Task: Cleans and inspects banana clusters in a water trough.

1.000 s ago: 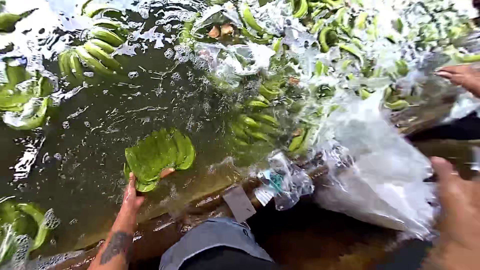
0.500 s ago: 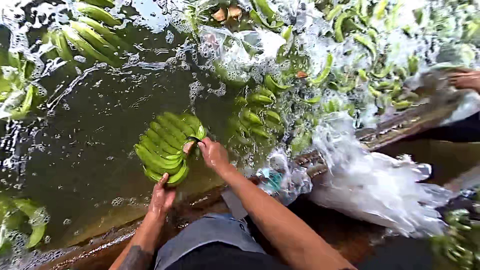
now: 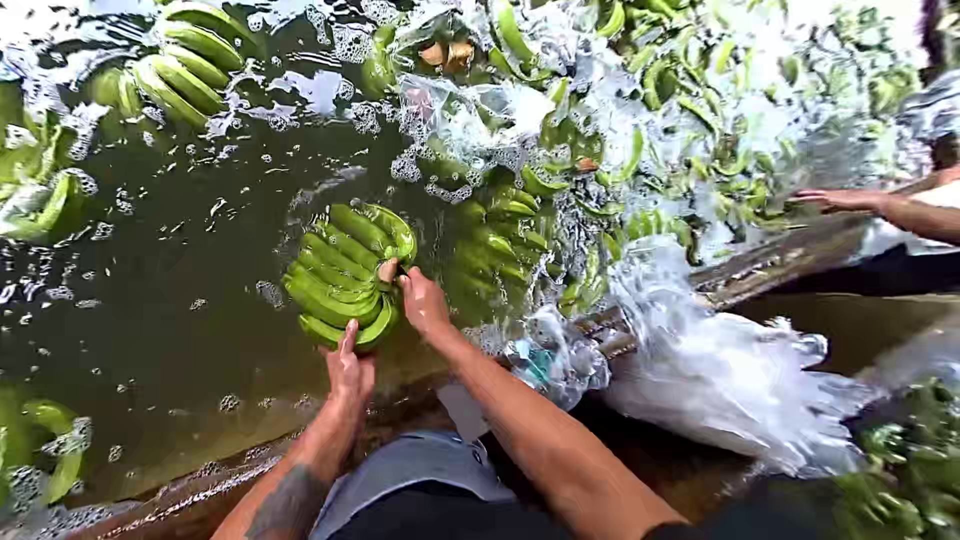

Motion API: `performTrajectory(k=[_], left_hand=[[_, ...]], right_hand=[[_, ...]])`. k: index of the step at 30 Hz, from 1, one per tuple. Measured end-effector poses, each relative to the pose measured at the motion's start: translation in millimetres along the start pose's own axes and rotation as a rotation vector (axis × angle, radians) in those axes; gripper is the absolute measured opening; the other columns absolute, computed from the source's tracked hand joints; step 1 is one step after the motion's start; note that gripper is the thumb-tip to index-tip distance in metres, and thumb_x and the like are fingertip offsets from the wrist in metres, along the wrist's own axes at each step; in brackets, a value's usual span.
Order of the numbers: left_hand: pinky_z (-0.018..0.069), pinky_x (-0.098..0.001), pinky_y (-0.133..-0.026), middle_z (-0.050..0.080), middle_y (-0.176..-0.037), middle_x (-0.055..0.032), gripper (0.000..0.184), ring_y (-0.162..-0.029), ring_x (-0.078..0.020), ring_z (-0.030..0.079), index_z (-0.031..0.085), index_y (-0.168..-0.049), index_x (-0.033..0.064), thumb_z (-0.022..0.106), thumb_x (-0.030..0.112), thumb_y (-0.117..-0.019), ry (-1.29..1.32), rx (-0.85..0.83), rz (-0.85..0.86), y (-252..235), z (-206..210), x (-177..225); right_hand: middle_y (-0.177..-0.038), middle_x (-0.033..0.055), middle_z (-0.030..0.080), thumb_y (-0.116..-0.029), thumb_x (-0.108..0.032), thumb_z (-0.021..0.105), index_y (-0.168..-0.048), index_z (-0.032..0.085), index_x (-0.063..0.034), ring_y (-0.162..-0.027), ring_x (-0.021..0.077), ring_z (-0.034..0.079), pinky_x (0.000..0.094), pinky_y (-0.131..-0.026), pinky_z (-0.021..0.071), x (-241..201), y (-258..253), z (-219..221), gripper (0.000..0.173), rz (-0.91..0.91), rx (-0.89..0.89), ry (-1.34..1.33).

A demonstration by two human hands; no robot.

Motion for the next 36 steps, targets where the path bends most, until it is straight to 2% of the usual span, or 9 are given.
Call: performTrajectory(k=[4, 11, 16, 19, 22, 23, 26, 31, 36], left_hand=[[0.0592, -0.0487, -0.088, 0.058, -0.133, -0.0202, 0.057, -0.112, -0.0308, 0.065, 0.026, -0.155, 0.0096, 0.054, 0.012, -0.1048, -0.054, -0.072, 0.004, -23, -10, 14], [0.0573, -0.0469, -0.090, 0.059, -0.130, -0.0190, 0.042, -0.113, -0.0294, 0.064, 0.038, -0.146, 0.0055, 0.049, 0.014, -0.1064, -0.006, -0.064, -0.099, -6, -6, 10], [0.0588, -0.0492, -0.089, 0.058, -0.133, -0.0217, 0.059, -0.111, -0.0314, 0.065, 0.025, -0.155, 0.0071, 0.054, 0.009, -0.1039, -0.099, -0.072, -0.013, -31, -38, 2], [0.0605, -0.0500, -0.086, 0.063, -0.126, -0.0205, 0.051, -0.106, -0.0310, 0.068, 0.032, -0.151, 0.0065, 0.053, 0.015, -0.1051, -0.259, -0.116, -0.022, -54, -76, 18], [0.0559, -0.0415, -0.098, 0.047, -0.151, -0.0184, 0.079, -0.127, -0.0239, 0.059, 0.016, -0.161, 0.0088, 0.066, 0.022, -0.1003, -0.639, -0.010, 0.291, -54, -86, 60], [0.0383, -0.0395, -0.117, 0.028, -0.163, -0.0227, 0.092, -0.146, -0.0260, 0.039, 0.009, -0.161, 0.0005, 0.069, 0.026, -0.0962, -0.879, -0.044, 0.488, -47, -79, 75], [0.0136, -0.0704, -0.121, 0.028, -0.157, -0.0398, 0.091, -0.149, -0.0560, 0.024, 0.037, -0.151, -0.0102, 0.077, 0.041, -0.0867, -1.605, -0.323, 1.019, -45, -49, 80], [0.0415, -0.0646, -0.108, 0.055, -0.143, -0.0276, 0.057, -0.132, -0.0485, 0.053, 0.042, -0.155, 0.0079, 0.053, 0.031, -0.1045, -2.281, -0.599, 0.573, -107, -37, 48], [0.0458, -0.0678, -0.100, 0.065, -0.122, -0.0331, 0.051, -0.117, -0.0526, 0.062, 0.048, -0.148, 0.0007, 0.046, 0.034, -0.1085, -2.039, -0.359, 0.404, -83, 19, 29]], right_hand=[[-0.072, 0.0005, 0.053, -0.1116, -0.026, 0.040, -0.110, 0.056, -0.0033, -0.053, 0.0073, 0.048, 0.0225, -0.049, 0.0436, -4, 31, -2, 0.028, 0.005, -0.368, -0.350], [-0.107, 0.0283, 0.071, -0.1119, -0.034, 0.041, -0.128, 0.060, -0.0011, -0.105, 0.0481, 0.069, 0.0660, -0.089, 0.0530, -5, -17, -10, 0.041, -0.105, 0.055, 0.222], [-0.072, 0.0016, 0.051, -0.1120, -0.029, 0.038, -0.112, 0.057, -0.0041, -0.053, 0.0095, 0.046, 0.0254, -0.049, 0.0420, 26, 24, 33, 0.032, 0.014, -0.470, -0.382], [-0.065, -0.0068, 0.047, -0.1103, -0.026, 0.036, -0.100, 0.054, -0.0131, -0.047, 0.0021, 0.040, 0.0178, -0.044, 0.0365, 62, 53, -6, 0.024, 0.113, -0.584, -0.754], [-0.064, -0.0058, 0.047, -0.1129, -0.026, 0.032, -0.099, 0.053, -0.0112, -0.047, 0.0036, 0.042, 0.0182, -0.045, 0.0395, 105, 46, -48, 0.029, 0.176, -0.328, -0.794], [-0.064, -0.0054, 0.047, -0.1134, -0.027, 0.031, -0.100, 0.053, -0.0102, -0.046, 0.0040, 0.042, 0.0184, -0.044, 0.0398, 117, 45, -54, 0.030, 0.199, -0.266, -0.781], [-0.064, -0.0048, 0.048, -0.1136, -0.030, 0.032, -0.100, 0.054, -0.0090, -0.046, 0.0049, 0.044, 0.0190, -0.044, 0.0411, 135, 51, -50, 0.033, 0.236, -0.210, -0.744], [-0.071, -0.0020, 0.052, -0.1120, -0.027, 0.041, -0.107, 0.056, -0.0061, -0.052, 0.0066, 0.049, 0.0222, -0.049, 0.0447, 127, 75, -30, 0.026, 0.214, -0.245, -0.602], [-0.068, -0.0024, 0.052, -0.1066, -0.028, 0.056, -0.106, 0.054, -0.0059, -0.051, 0.0072, 0.051, 0.0236, -0.051, 0.0469, 134, 83, -32, 0.022, 0.231, -0.168, -0.575]])
Point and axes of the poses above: each hand's wrist, its own y-axis away from the middle knuckle, its own z-axis out of the palm, x = y × z, the point moved 6 cm from there along -y, towards the middle knuckle
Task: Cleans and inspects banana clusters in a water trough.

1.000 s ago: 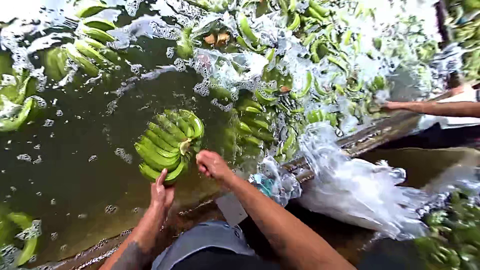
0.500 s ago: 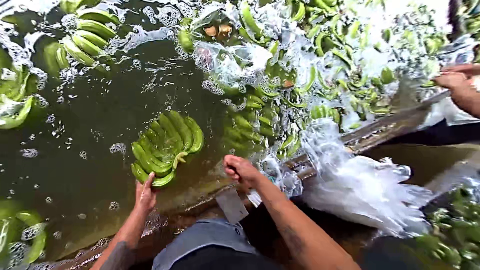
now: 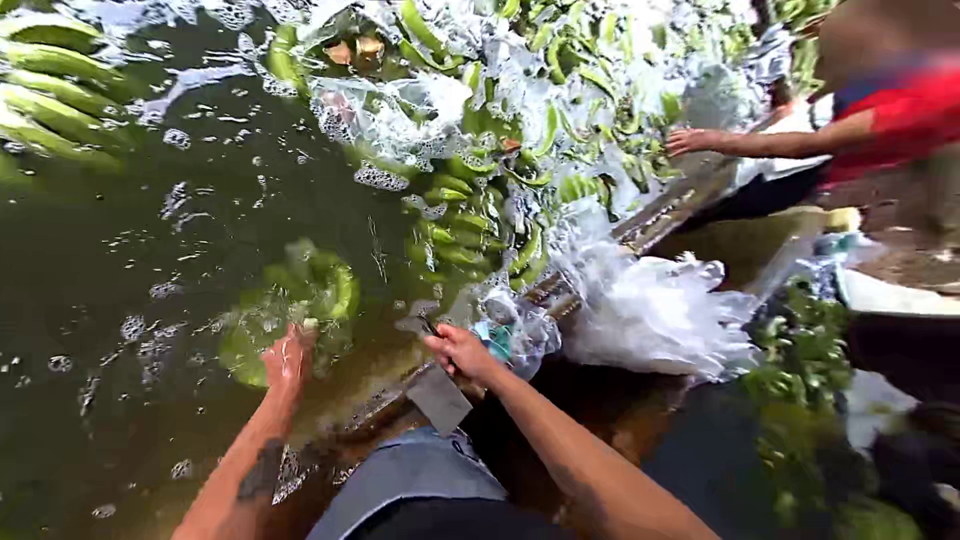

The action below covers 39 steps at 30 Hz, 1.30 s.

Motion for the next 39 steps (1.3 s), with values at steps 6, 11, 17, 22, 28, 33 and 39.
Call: performTrajectory(k=[6, 11, 17, 22, 28, 33, 39], left_hand=[[0.0502, -0.0500, -0.104, 0.065, -0.127, -0.0206, 0.055, -0.118, -0.0271, 0.064, 0.058, -0.137, -0.0010, 0.035, 0.042, -0.1115, 0.924, 0.025, -0.182, 4, 3, -48], [0.0504, -0.0456, -0.098, 0.062, -0.126, -0.0239, 0.034, -0.113, -0.0300, 0.062, 0.054, -0.135, -0.0071, 0.045, 0.012, -0.1089, 0.776, -0.210, -0.495, 58, 48, -131], [0.0501, -0.0432, -0.096, 0.060, -0.131, -0.0202, 0.045, -0.114, -0.0253, 0.060, 0.047, -0.143, -0.0016, 0.025, 0.024, -0.1144, 1.059, -0.060, -0.573, 89, 31, -153], [0.0553, -0.0483, -0.087, 0.066, -0.116, -0.0173, 0.044, -0.101, -0.0253, 0.065, 0.054, -0.134, 0.0004, 0.029, 0.029, -0.1130, 1.388, 0.102, -0.578, 50, 32, -180], [0.0593, -0.0388, -0.088, 0.067, -0.117, -0.0087, 0.040, -0.101, -0.0151, 0.069, 0.038, -0.147, 0.0043, 0.035, 0.019, -0.1098, 1.529, 0.121, -0.146, 45, -9, -156], [0.0575, -0.0341, -0.092, 0.068, -0.124, -0.0169, 0.058, -0.104, -0.0161, 0.069, 0.050, -0.144, -0.0050, 0.068, -0.008, -0.0886, 1.327, 0.269, -0.040, 27, -19, -102], [0.0484, -0.0448, -0.108, 0.070, -0.127, -0.0133, 0.039, -0.120, -0.0234, 0.066, 0.069, -0.131, 0.0057, 0.068, 0.005, -0.0917, 0.668, 0.342, 0.129, 24, -14, -75]], right_hand=[[-0.099, 0.0208, 0.067, -0.0992, -0.025, 0.068, -0.114, 0.063, 0.0071, -0.078, 0.0267, 0.064, 0.0473, -0.077, 0.0549, 5, 4, -101, 0.036, 0.021, 0.366, 0.394], [-0.127, 0.0316, 0.064, -0.1058, -0.022, 0.054, -0.131, 0.063, 0.0022, -0.118, 0.0489, 0.063, 0.0678, -0.101, 0.0468, 74, -2, -173, 0.036, 0.240, 0.340, 0.845], [-0.128, 0.0348, 0.063, -0.1024, -0.018, 0.062, -0.133, 0.063, 0.0010, -0.123, 0.0544, 0.058, 0.0741, -0.102, 0.0413, 110, -10, -166, 0.036, 0.236, 0.380, 0.889], [-0.126, 0.0346, 0.063, -0.1039, -0.021, 0.061, -0.127, 0.065, 0.0038, -0.123, 0.0539, 0.058, 0.0729, -0.102, 0.0412, 110, -10, -158, 0.035, 0.238, 0.435, 0.840], [-0.123, 0.0378, 0.061, -0.0979, -0.015, 0.066, -0.116, 0.068, 0.0093, -0.122, 0.0541, 0.056, 0.0722, -0.104, 0.0391, 107, -2, -164, 0.030, 0.177, 0.568, 0.745], [-0.123, 0.0382, 0.061, -0.0967, -0.014, 0.068, -0.117, 0.066, 0.0111, -0.121, 0.0521, 0.057, 0.0690, -0.105, 0.0395, 114, 13, -178, 0.032, 0.194, 0.678, 0.590], [-0.119, 0.0349, 0.065, -0.0914, -0.008, 0.073, -0.114, 0.069, 0.0077, -0.118, 0.0500, 0.060, 0.0678, -0.103, 0.0418, 102, 20, -184, 0.028, 0.180, 0.684, 0.566]])
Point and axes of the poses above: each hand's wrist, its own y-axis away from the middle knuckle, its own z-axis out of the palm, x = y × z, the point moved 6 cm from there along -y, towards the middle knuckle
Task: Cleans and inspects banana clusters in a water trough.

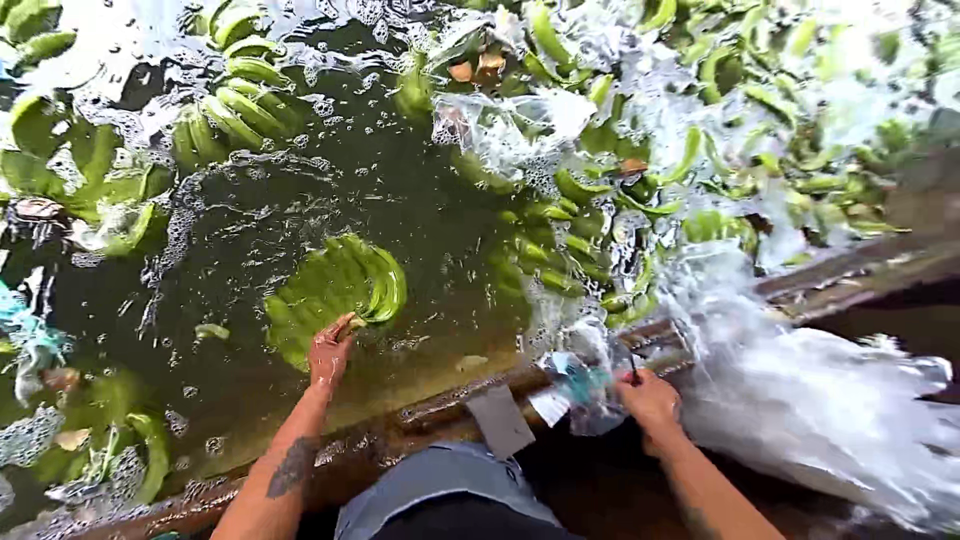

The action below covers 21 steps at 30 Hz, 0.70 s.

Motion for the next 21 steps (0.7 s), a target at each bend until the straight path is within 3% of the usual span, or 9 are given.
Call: performTrajectory(k=[4, 7, 10, 13, 14, 15, 17, 19, 21], left_hand=[[0.0380, -0.0562, -0.116, 0.068, -0.133, -0.0109, 0.038, -0.129, -0.0322, 0.061, 0.070, -0.131, 0.0109, 0.063, 0.003, -0.0937, -0.334, -0.084, 0.174, 7, 2, 16], [0.0291, -0.0656, -0.117, 0.062, -0.142, -0.0149, 0.038, -0.140, -0.0415, 0.048, 0.068, -0.134, 0.0105, 0.061, 0.007, -0.0968, -0.396, -0.106, 0.301, 15, 9, 32], [0.0262, -0.0702, -0.116, 0.058, -0.145, -0.0180, 0.035, -0.142, -0.0458, 0.044, 0.070, -0.130, 0.0120, 0.064, 0.015, -0.0953, -0.328, -0.055, 0.536, 41, 32, 58], [0.0261, -0.0697, -0.117, 0.060, -0.143, -0.0181, 0.032, -0.140, -0.0461, 0.046, 0.073, -0.126, 0.0146, 0.065, 0.017, -0.0950, -0.243, -0.005, 0.612, 64, 52, 77], [0.0251, -0.0709, -0.117, 0.059, -0.143, -0.0203, 0.032, -0.140, -0.0481, 0.045, 0.073, -0.126, 0.0134, 0.065, 0.018, -0.0945, -0.222, 0.051, 0.600, 67, 51, 78], [0.0241, -0.0724, -0.116, 0.058, -0.143, -0.0231, 0.033, -0.140, -0.0504, 0.044, 0.073, -0.125, 0.0118, 0.065, 0.018, -0.0934, -0.207, 0.120, 0.569, 68, 46, 76], [0.0210, -0.0731, -0.117, 0.051, -0.147, -0.0290, 0.038, -0.143, -0.0541, 0.036, 0.070, -0.129, 0.0076, 0.065, 0.020, -0.0926, -0.222, 0.239, 0.435, 63, 25, 62], [0.0183, -0.0695, -0.120, 0.040, -0.154, -0.0330, 0.048, -0.147, -0.0556, 0.026, 0.062, -0.136, 0.0023, 0.066, 0.021, -0.0927, -0.248, 0.337, 0.218, 54, -4, 42], [0.0192, -0.0620, -0.123, 0.031, -0.158, -0.0355, 0.060, -0.149, -0.0532, 0.023, 0.051, -0.145, -0.0038, 0.068, 0.022, -0.0933, -0.187, 0.437, -0.040, 45, -34, 14]], right_hand=[[-0.115, 0.0322, 0.066, -0.0982, -0.013, 0.067, -0.116, 0.067, 0.0084, -0.103, 0.0439, 0.067, 0.0625, -0.095, 0.0500, 1, 5, -3, 0.027, 0.043, 0.009, -0.102], [-0.098, 0.0204, 0.068, -0.1008, -0.013, 0.063, -0.116, 0.063, 0.0074, -0.073, 0.0242, 0.064, 0.0459, -0.072, 0.0555, -33, 21, -6, 0.026, -0.034, 0.010, -0.330], [-0.085, 0.0058, 0.061, -0.1045, -0.017, 0.057, -0.121, 0.059, 0.0047, -0.059, 0.0081, 0.052, 0.0276, -0.056, 0.0476, -102, 52, 18, 0.027, -0.142, -0.240, -0.483], [-0.075, 0.0002, 0.050, -0.1091, -0.024, 0.049, -0.116, 0.061, 0.0020, -0.057, 0.0080, 0.046, 0.0263, -0.053, 0.0437, -169, 82, 60, 0.029, -0.186, -0.482, -0.513], [-0.071, -0.0019, 0.051, -0.1094, -0.025, 0.048, -0.110, 0.061, -0.0002, -0.054, 0.0068, 0.048, 0.0244, -0.051, 0.0443, -189, 87, 72, 0.028, -0.197, -0.523, -0.532], [-0.074, -0.0007, 0.061, -0.1098, -0.026, 0.049, -0.111, 0.061, -0.0008, -0.056, 0.0073, 0.056, 0.0240, -0.052, 0.0475, -208, 89, 80, 0.028, -0.193, -0.578, -0.554], [-0.101, 0.0043, 0.077, -0.1101, -0.026, 0.048, -0.120, 0.062, -0.0040, -0.068, 0.0089, 0.069, 0.0224, -0.053, 0.0486, -243, 86, 90, 0.028, -0.209, -0.712, -0.610], [-0.114, 0.0063, 0.077, -0.1100, -0.020, 0.049, -0.136, 0.062, -0.0075, -0.067, 0.0095, 0.070, 0.0218, -0.053, 0.0500, -272, 76, 94, 0.031, -0.269, -0.808, -0.620], [-0.104, 0.0062, 0.077, -0.1088, -0.014, 0.048, -0.140, 0.061, -0.0097, -0.058, 0.0069, 0.062, 0.0227, -0.052, 0.0493, -301, 61, 93, 0.034, -0.390, -0.788, -0.448]])
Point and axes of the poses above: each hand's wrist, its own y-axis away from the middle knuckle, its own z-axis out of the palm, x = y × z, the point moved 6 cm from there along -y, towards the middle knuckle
